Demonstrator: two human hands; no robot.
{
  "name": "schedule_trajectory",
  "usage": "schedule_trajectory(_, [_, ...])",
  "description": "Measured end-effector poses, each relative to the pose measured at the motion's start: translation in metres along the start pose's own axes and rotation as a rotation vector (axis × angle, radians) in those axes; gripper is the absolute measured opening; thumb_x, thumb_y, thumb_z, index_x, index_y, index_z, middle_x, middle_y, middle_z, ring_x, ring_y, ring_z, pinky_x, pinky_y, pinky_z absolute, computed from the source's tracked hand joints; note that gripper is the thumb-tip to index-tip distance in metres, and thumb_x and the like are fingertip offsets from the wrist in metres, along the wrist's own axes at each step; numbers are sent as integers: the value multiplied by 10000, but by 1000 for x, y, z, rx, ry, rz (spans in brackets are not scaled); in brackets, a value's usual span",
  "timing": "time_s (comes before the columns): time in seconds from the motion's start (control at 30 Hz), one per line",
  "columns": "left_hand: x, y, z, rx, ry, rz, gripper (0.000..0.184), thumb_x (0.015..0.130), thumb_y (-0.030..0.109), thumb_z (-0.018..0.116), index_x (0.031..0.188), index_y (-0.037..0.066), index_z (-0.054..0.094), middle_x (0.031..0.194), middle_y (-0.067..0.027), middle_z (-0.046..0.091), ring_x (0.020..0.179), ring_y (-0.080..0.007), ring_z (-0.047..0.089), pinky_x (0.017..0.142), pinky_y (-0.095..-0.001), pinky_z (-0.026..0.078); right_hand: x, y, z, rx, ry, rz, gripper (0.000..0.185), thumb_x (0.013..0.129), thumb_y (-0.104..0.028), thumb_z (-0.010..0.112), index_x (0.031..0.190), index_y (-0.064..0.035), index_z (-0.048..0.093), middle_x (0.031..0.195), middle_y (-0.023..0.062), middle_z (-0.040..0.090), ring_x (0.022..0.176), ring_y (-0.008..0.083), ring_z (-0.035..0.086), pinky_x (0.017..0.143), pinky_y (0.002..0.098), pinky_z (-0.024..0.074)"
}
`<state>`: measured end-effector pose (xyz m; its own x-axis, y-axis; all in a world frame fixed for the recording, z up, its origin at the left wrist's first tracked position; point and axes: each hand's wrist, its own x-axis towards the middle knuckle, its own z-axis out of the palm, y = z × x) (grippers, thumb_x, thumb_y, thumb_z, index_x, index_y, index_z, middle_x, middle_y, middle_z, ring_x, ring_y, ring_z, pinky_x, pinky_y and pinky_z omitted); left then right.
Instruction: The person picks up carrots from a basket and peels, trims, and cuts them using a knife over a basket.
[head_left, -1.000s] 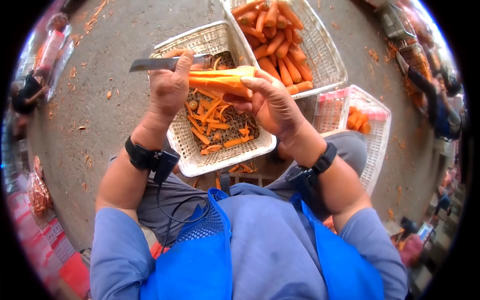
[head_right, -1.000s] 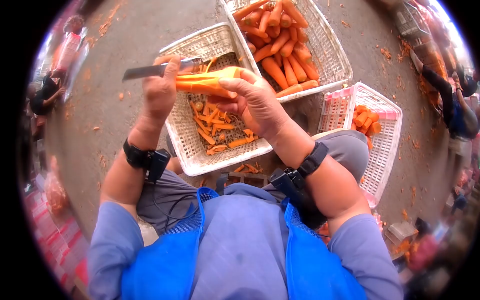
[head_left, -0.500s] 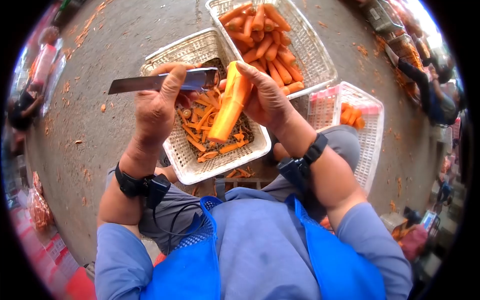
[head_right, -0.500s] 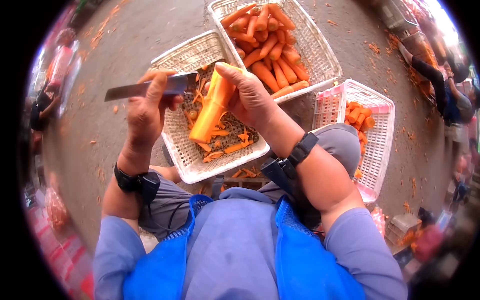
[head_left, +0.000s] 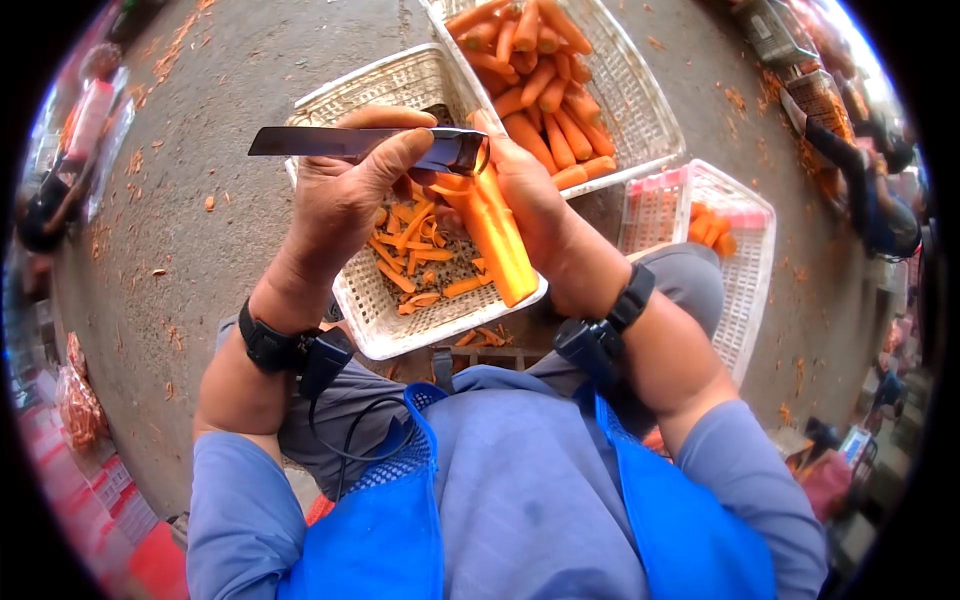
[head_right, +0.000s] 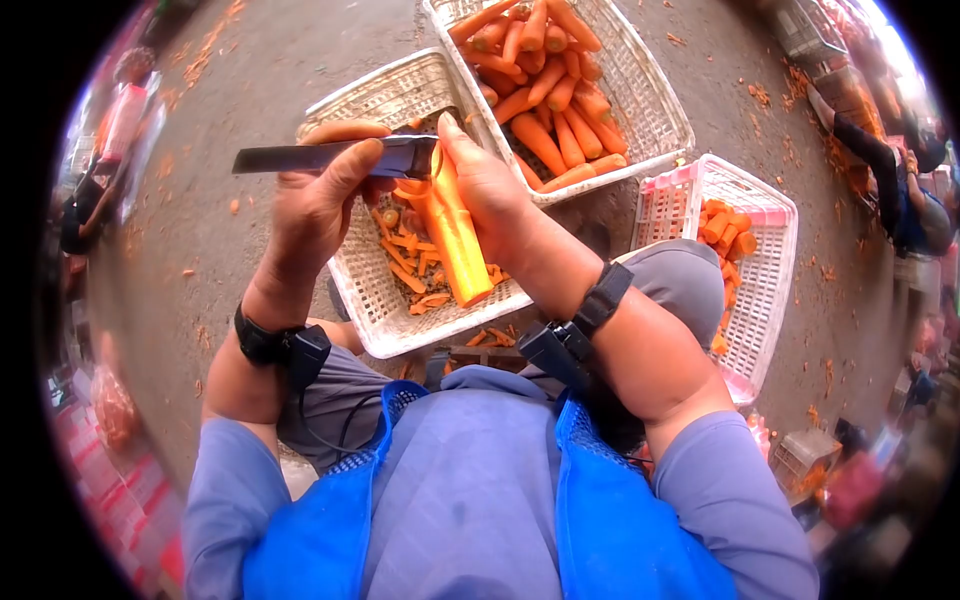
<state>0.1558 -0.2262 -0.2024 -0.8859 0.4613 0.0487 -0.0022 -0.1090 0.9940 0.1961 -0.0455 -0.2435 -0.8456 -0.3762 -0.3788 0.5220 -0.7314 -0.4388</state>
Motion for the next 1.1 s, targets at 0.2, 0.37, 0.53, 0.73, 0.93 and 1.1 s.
schedule_trajectory(0.2, [1,-3,6,-31,-15,-11,173,964,177,685,1061,34,692,827,-45,717,718,-90,672,621,-213,512,-10,-1,0,-37,-7,9,582,1064,-549,282,1219,-70,575,969,93,689,769,185,664,600,296,559])
schedule_trajectory(0.37, [6,-11,0,98,-22,134,151,969,158,672,1067,45,694,817,-56,724,692,-98,689,602,-216,554,-17,1,8,31,-69,-38,599,1043,-589,327,1149,-72,609,910,85,679,716,186,653,583,284,547])
schedule_trajectory(0.53, [32,-22,-45,289,316,145,138,985,132,635,1066,42,702,780,-42,698,604,-79,627,523,-196,501,-29,3,14,-52,-76,68,609,1044,-594,306,1137,-56,577,843,131,644,570,214,606,528,294,526])
schedule_trajectory(0.73, [9,-1,-19,215,67,226,164,981,110,626,1096,7,683,855,-83,695,666,-94,626,587,-203,525,-21,2,-1,-2,-20,47,629,1047,-591,300,1111,-35,587,823,121,629,607,215,613,552,291,531])
schedule_trajectory(0.93, [1,-7,5,-7,-111,31,123,956,110,676,1052,41,710,857,-41,721,653,-78,668,573,-217,555,-16,6,6,1,66,14,615,1044,-589,323,1043,-46,612,798,107,649,601,199,636,557,287,544])
schedule_trajectory(1.1, [33,-18,-51,378,302,191,102,958,147,679,993,57,713,775,-39,717,587,-66,646,501,-182,512,-18,10,0,-81,-52,68,663,1026,-620,340,1119,-18,602,861,137,647,605,211,636,545,267,536])
